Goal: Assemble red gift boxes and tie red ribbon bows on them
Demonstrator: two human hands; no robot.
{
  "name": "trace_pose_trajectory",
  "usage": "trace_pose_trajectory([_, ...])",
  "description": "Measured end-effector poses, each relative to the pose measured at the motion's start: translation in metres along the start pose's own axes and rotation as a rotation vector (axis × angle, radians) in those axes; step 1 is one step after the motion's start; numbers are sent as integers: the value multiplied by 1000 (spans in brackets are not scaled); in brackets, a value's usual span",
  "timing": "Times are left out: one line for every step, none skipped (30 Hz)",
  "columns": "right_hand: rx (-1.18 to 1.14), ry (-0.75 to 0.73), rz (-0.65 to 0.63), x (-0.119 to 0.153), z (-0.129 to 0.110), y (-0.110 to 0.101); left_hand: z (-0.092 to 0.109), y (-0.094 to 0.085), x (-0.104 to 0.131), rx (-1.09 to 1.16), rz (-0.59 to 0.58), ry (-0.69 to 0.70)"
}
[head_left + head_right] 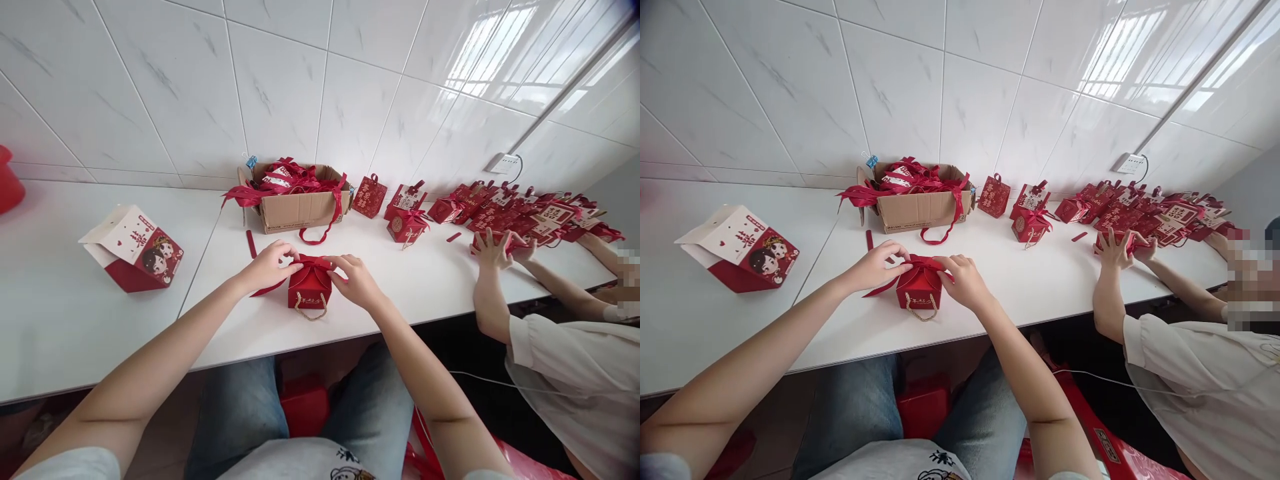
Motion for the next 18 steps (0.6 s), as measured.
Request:
trace_pose_trajectory([17, -13, -18, -1, 0, 1, 0, 0, 0, 8, 2, -5])
trace_pose_trajectory([27, -29, -28, -2, 0, 1, 0, 0, 0, 20, 6, -8])
trace_pose_trajectory([33, -47, -31, -2, 1, 0, 0, 0, 1, 35, 11, -10])
trace_pose_trajectory([37, -63, -29, -2, 1, -1, 0, 0, 2, 55, 17, -13])
trace_pose_trajectory([40, -76, -26, -2, 1, -1, -1, -1, 3, 78, 25, -16])
trace_pose_trajectory([43, -83, -23, -2, 2, -2, -2, -1, 4, 101, 31, -20])
trace_pose_trajectory([44, -86, -21, -1, 4, -3, -3, -2, 5, 122, 36, -26])
trace_pose_trajectory([43, -86, -21, -1, 5, -3, -5, -2, 6, 140, 41, -35])
trace_pose_trajectory([41, -84, -21, 0, 6, -2, -7, -2, 7, 154, 45, -42])
trace_pose_trajectory([37, -83, -23, 1, 7, -2, -9, -2, 8, 163, 47, -47])
trace_pose_trajectory([34, -84, -24, 2, 8, -2, -10, -3, 8, 168, 50, -49])
trace_pose_trajectory([30, -87, -24, 4, 8, -1, -11, -3, 9, 172, 52, -49])
trace_pose_trajectory([26, -94, -26, 5, 8, -1, -12, -3, 10, 174, 53, -48])
trace_pose_trajectory([22, -104, -31, 5, 7, 0, -12, -3, 10, 174, 55, -46])
trace_pose_trajectory([18, -117, -40, 6, 6, 1, -12, -2, 11, 174, 57, -44])
trace_pose_trajectory([16, -129, -51, 6, 5, 2, -11, -2, 11, 173, 59, -42])
trace_pose_trajectory([14, -139, -66, 7, 4, 3, -11, -2, 11, 171, 64, -39])
trace_pose_trajectory([14, -145, -82, 7, 3, 5, -10, -2, 12, 167, 68, -36])
Point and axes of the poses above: each hand's wrist, its own x-axis away from the middle knuckle, its own y-axis out of the palm, z = x × y, the point moved 8 cm from there along -x, towards the middle knuckle, and after that the axes turned 4 degrees about x, right-handed, at the moved point
